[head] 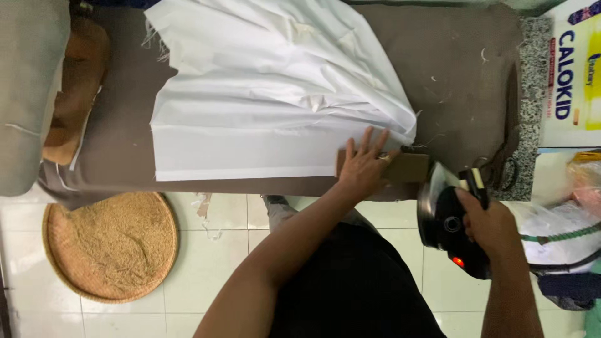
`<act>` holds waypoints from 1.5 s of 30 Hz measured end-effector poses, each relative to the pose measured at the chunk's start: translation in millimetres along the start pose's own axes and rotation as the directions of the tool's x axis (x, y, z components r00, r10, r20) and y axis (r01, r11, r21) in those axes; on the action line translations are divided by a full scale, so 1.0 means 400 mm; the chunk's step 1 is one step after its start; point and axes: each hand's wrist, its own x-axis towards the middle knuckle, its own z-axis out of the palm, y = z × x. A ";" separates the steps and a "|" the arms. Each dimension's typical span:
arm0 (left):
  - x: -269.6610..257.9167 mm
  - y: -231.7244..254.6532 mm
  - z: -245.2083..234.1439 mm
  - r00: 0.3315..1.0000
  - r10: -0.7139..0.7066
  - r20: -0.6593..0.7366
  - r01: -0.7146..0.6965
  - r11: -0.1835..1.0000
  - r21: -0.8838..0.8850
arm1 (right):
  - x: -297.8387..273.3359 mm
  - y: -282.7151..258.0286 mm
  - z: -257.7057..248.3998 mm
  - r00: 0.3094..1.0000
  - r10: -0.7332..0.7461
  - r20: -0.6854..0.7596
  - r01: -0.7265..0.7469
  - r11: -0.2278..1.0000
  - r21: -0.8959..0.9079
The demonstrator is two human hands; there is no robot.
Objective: The person irons a white piece of fabric on a table, uses a block to hold parts of the cloth down, and uses shears to trim a small section of the material.
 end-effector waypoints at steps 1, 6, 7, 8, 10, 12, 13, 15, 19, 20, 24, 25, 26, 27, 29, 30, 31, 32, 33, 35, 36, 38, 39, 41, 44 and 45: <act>0.006 0.001 0.012 1.000 -0.005 -0.001 0.005 1.000 -0.005 | 0.008 0.012 0.000 1.000 -0.002 0.003 0.002 1.000 -0.006; -0.012 -0.019 0.010 1.000 0.003 -0.013 -0.003 1.000 0.001 | 0.002 0.004 -0.009 0.992 -0.121 -0.015 0.122 0.991 0.061; -0.022 -0.060 0.037 1.000 0.005 -0.012 -0.005 1.000 -0.003 | 0.017 0.001 0.001 0.993 -0.119 -0.016 0.120 0.991 0.058; -0.030 -0.100 0.065 0.989 0.011 -0.148 0.000 0.997 0.075 | 0.035 -0.001 0.010 0.988 -0.155 -0.011 0.155 0.988 0.019; -0.077 -0.147 0.049 0.960 0.042 -0.279 -0.003 0.990 0.140 | 0.028 -0.037 0.015 0.985 -0.175 -0.016 0.174 0.984 -0.028; -0.163 -0.182 -0.050 0.987 -0.158 -0.002 0.156 0.970 0.185 | -0.013 -0.119 0.020 0.979 -0.198 0.053 0.198 0.980 0.002; -0.192 -0.222 -0.029 0.988 -0.153 -0.001 0.150 0.972 0.183 | -0.036 -0.155 0.021 0.980 -0.194 0.049 0.194 0.981 0.001; -0.250 -0.310 0.009 0.947 -0.130 -0.294 0.181 0.972 0.153 | -0.080 -0.235 0.028 0.915 -0.394 0.085 0.396 0.918 0.001; -0.331 -0.397 -0.018 0.949 -0.222 -0.225 0.250 0.963 0.103 | -0.055 -0.278 0.068 0.872 -0.450 0.192 0.477 0.870 -0.124; -0.346 -0.410 -0.025 0.945 -0.240 -0.224 0.263 0.962 0.077 | -0.033 -0.273 0.086 0.830 -0.505 0.236 0.548 0.816 -0.183; -0.388 -0.455 -0.026 0.923 -0.324 -0.208 0.327 0.945 -0.021 | -0.008 -0.319 0.137 0.705 -0.608 0.366 0.710 0.608 -0.356; -0.393 -0.461 -0.026 0.920 -0.331 -0.209 0.334 0.942 -0.022 | 0.002 -0.322 0.142 0.699 -0.611 0.371 0.715 0.604 -0.353; -0.399 -0.466 -0.027 0.908 -0.363 -0.210 0.361 0.931 -0.051 | 0.011 -0.325 0.147 0.682 -0.612 0.400 0.731 0.584 -0.352; -0.405 -0.472 -0.027 0.894 -0.396 -0.211 0.388 0.918 -0.079 | 0.021 -0.328 0.152 0.663 -0.613 0.430 0.748 0.564 -0.350; -0.421 -0.483 -0.035 0.872 -0.438 -0.220 0.429 0.899 -0.088 | 0.013 -0.365 0.157 0.648 -0.614 0.451 0.761 0.529 -0.375; -0.428 -0.489 -0.038 0.852 -0.471 -0.228 0.462 0.882 -0.095 | 0.008 -0.382 0.159 0.640 -0.611 0.466 0.769 0.498 -0.402; -0.435 -0.502 -0.033 0.849 -0.477 -0.229 0.467 0.879 -0.098 | 0.026 -0.384 0.174 0.635 -0.613 0.470 0.772 0.492 -0.401; -0.442 -0.515 -0.029 0.831 -0.499 -0.247 0.482 0.867 -0.131 | 0.043 -0.385 0.188 0.611 -0.624 0.488 0.792 0.469 -0.392; -0.447 -0.530 -0.026 0.811 -0.521 -0.266 0.494 0.854 -0.165 | 0.062 -0.390 0.202 0.586 -0.635 0.504 0.810 0.443 -0.383; -0.459 -0.546 -0.032 0.790 -0.560 -0.252 0.523 0.828 -0.201 | 0.049 -0.419 0.220 0.581 -0.640 0.503 0.813 0.429 -0.393; -0.465 -0.553 -0.032 0.771 -0.592 -0.233 0.546 0.804 -0.235 | 0.042 -0.431 0.229 0.581 -0.643 0.498 0.812 0.421 -0.403; -0.480 -0.559 -0.039 0.757 -0.608 -0.240 0.557 0.792 -0.250 | 0.055 -0.454 0.251 0.569 -0.648 0.506 0.820 0.399 -0.411; -0.488 -0.563 -0.043 0.744 -0.621 -0.246 0.565 0.782 -0.264 | 0.061 -0.465 0.264 0.560 -0.653 0.511 0.825 0.380 -0.419; -0.499 -0.570 -0.041 0.727 -0.639 -0.252 0.577 0.767 -0.280 | 0.049 -0.491 0.276 0.546 -0.657 0.519 0.834 0.370 -0.408; -0.517 -0.576 -0.046 0.698 -0.666 -0.263 0.584 0.742 -0.329 | 0.028 -0.530 0.288 0.534 -0.657 0.533 0.843 0.361 -0.399; -0.526 -0.578 -0.048 0.689 -0.674 -0.267 0.579 0.733 -0.357 | 0.019 -0.542 0.292 0.537 -0.651 0.537 0.841 0.365 -0.399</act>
